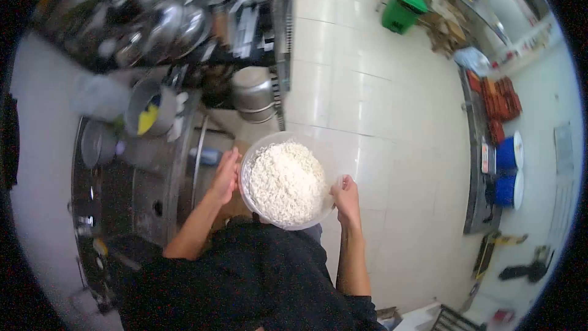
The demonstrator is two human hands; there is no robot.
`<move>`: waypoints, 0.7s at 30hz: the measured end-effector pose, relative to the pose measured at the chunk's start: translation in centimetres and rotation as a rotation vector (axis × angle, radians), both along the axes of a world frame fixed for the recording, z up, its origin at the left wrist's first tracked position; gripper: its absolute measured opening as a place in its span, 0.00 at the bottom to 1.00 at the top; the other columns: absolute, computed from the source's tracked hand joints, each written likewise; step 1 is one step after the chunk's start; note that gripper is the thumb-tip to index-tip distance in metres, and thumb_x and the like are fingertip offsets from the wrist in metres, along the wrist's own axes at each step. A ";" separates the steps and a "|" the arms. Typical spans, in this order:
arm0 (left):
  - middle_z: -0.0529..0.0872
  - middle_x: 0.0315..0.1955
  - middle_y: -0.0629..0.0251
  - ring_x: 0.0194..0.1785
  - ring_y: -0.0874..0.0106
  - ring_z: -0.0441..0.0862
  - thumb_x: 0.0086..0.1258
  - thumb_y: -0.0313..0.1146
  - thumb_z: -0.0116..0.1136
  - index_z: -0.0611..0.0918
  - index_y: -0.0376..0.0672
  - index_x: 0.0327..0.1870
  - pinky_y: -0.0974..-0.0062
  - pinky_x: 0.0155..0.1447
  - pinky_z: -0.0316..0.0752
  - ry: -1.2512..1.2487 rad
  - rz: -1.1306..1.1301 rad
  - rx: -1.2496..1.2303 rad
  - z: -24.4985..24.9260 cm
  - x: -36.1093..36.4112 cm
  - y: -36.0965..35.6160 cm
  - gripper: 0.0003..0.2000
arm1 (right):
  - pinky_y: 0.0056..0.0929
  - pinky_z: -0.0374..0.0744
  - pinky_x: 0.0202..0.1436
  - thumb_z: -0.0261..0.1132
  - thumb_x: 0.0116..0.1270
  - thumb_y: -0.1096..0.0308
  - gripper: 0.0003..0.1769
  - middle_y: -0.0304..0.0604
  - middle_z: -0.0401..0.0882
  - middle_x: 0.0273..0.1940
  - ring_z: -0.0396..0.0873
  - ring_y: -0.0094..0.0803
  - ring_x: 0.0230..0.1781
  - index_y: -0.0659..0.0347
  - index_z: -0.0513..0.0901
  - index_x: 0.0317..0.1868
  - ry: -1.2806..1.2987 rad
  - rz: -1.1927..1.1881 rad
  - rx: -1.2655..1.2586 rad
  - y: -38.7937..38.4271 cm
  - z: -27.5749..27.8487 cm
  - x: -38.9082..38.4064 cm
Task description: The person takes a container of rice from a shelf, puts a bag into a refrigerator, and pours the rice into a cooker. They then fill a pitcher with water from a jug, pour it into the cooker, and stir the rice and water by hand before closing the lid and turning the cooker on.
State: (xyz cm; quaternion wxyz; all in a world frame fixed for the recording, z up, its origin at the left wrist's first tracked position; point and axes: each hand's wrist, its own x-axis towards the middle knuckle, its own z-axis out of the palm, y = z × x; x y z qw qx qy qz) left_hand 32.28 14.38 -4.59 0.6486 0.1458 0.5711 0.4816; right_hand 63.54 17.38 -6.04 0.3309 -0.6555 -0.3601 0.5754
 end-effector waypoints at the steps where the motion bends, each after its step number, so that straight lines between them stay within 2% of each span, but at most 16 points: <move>1: 0.75 0.21 0.71 0.16 0.80 0.73 0.77 0.51 0.50 0.68 0.47 0.53 0.77 0.15 0.70 0.012 -0.037 0.011 -0.5 1.5 1.3 0.18 | 0.25 0.69 0.30 0.57 0.55 0.78 0.09 0.34 0.72 0.29 0.69 0.22 0.28 0.65 0.75 0.39 -0.019 -0.043 0.007 0.4 1.0 1.1; 4: 0.77 0.22 0.70 0.17 0.80 0.75 0.76 0.48 0.53 0.67 0.46 0.53 0.78 0.16 0.70 0.206 -0.156 0.056 -2.9 7.4 10.3 0.17 | 0.26 0.71 0.32 0.58 0.56 0.77 0.09 0.35 0.75 0.29 0.71 0.23 0.28 0.66 0.77 0.39 -0.001 -0.147 0.025 6.6 -5.7 6.5; 5: 0.77 0.22 0.71 0.18 0.80 0.76 0.76 0.46 0.54 0.67 0.46 0.53 0.78 0.17 0.70 0.139 -0.191 0.075 -1.1 5.5 3.7 0.17 | 0.25 0.72 0.33 0.59 0.56 0.76 0.10 0.36 0.77 0.31 0.73 0.22 0.30 0.66 0.79 0.39 -0.151 -0.151 0.035 -0.5 -0.9 5.0; 6: 0.77 0.21 0.71 0.19 0.80 0.77 0.76 0.45 0.55 0.67 0.46 0.53 0.79 0.17 0.70 0.188 -0.226 0.106 -1.2 6.9 4.6 0.17 | 0.25 0.72 0.33 0.59 0.56 0.75 0.10 0.36 0.77 0.31 0.73 0.22 0.29 0.66 0.79 0.39 -0.176 -0.159 0.025 -0.2 -1.0 6.6; 7: 0.77 0.20 0.71 0.18 0.80 0.76 0.74 0.43 0.59 0.66 0.45 0.56 0.80 0.18 0.68 0.099 -0.176 0.092 0.0 8.7 5.5 0.20 | 0.26 0.72 0.33 0.59 0.57 0.75 0.10 0.36 0.77 0.30 0.73 0.22 0.29 0.66 0.80 0.39 -0.200 -0.163 0.024 0.4 -0.6 8.1; 9: 0.77 0.20 0.71 0.17 0.80 0.74 0.72 0.42 0.61 0.66 0.44 0.59 0.80 0.18 0.67 0.161 -0.243 0.151 -0.9 7.4 5.5 0.22 | 0.25 0.72 0.33 0.60 0.57 0.74 0.09 0.35 0.77 0.29 0.73 0.22 0.28 0.66 0.81 0.38 -0.210 -0.170 0.026 0.3 -0.6 7.1; 11: 0.77 0.20 0.70 0.17 0.81 0.71 0.70 0.43 0.64 0.64 0.44 0.64 0.79 0.18 0.64 0.167 -0.261 0.137 -1.6 7.0 4.7 0.28 | 0.25 0.71 0.30 0.60 0.57 0.74 0.08 0.35 0.77 0.28 0.73 0.22 0.27 0.66 0.81 0.37 -0.171 -0.181 0.024 -0.6 -1.8 6.8; 13: 0.76 0.19 0.70 0.18 0.81 0.71 0.69 0.42 0.64 0.65 0.44 0.65 0.79 0.19 0.64 0.231 -0.288 0.094 -3.0 4.2 5.6 0.28 | 0.25 0.70 0.28 0.61 0.56 0.74 0.08 0.34 0.77 0.27 0.73 0.21 0.25 0.65 0.81 0.37 -0.103 -0.201 0.033 -0.2 -6.0 3.8; 14: 0.76 0.19 0.70 0.18 0.81 0.71 0.69 0.42 0.65 0.65 0.44 0.65 0.78 0.20 0.64 0.221 -0.292 0.058 -2.9 5.3 5.4 0.29 | 0.24 0.70 0.26 0.61 0.56 0.74 0.08 0.34 0.77 0.26 0.72 0.21 0.24 0.65 0.81 0.37 -0.120 -0.206 0.023 -0.7 -6.1 4.9; 16: 0.74 0.18 0.71 0.19 0.80 0.69 0.68 0.41 0.66 0.66 0.45 0.65 0.77 0.22 0.63 0.249 -0.325 0.054 -6.1 5.5 6.1 0.29 | 0.24 0.68 0.23 0.61 0.56 0.74 0.06 0.34 0.77 0.25 0.72 0.21 0.22 0.64 0.81 0.35 -0.137 -0.227 -0.016 0.0 -7.7 5.3; 18: 0.73 0.18 0.71 0.19 0.80 0.68 0.68 0.41 0.66 0.66 0.44 0.65 0.76 0.23 0.62 0.238 -0.352 0.040 -5.5 6.2 7.2 0.29 | 0.25 0.67 0.21 0.61 0.57 0.75 0.04 0.33 0.76 0.24 0.72 0.21 0.20 0.63 0.80 0.34 -0.174 -0.266 -0.091 0.4 -4.7 5.6; 19: 0.71 0.17 0.73 0.19 0.80 0.67 0.68 0.43 0.66 0.66 0.44 0.65 0.75 0.23 0.61 0.302 -0.412 0.063 -3.4 5.5 8.7 0.29 | 0.24 0.66 0.20 0.61 0.58 0.75 0.02 0.33 0.75 0.23 0.71 0.20 0.19 0.61 0.79 0.33 -0.186 -0.314 -0.131 1.0 -2.6 4.0; 21: 0.70 0.17 0.74 0.19 0.80 0.66 0.68 0.43 0.66 0.67 0.45 0.65 0.75 0.23 0.61 0.356 -0.478 0.148 -1.2 6.1 11.6 0.29 | 0.24 0.66 0.20 0.60 0.59 0.75 0.02 0.32 0.75 0.23 0.70 0.19 0.19 0.61 0.78 0.33 -0.240 -0.356 -0.079 2.7 -0.2 5.0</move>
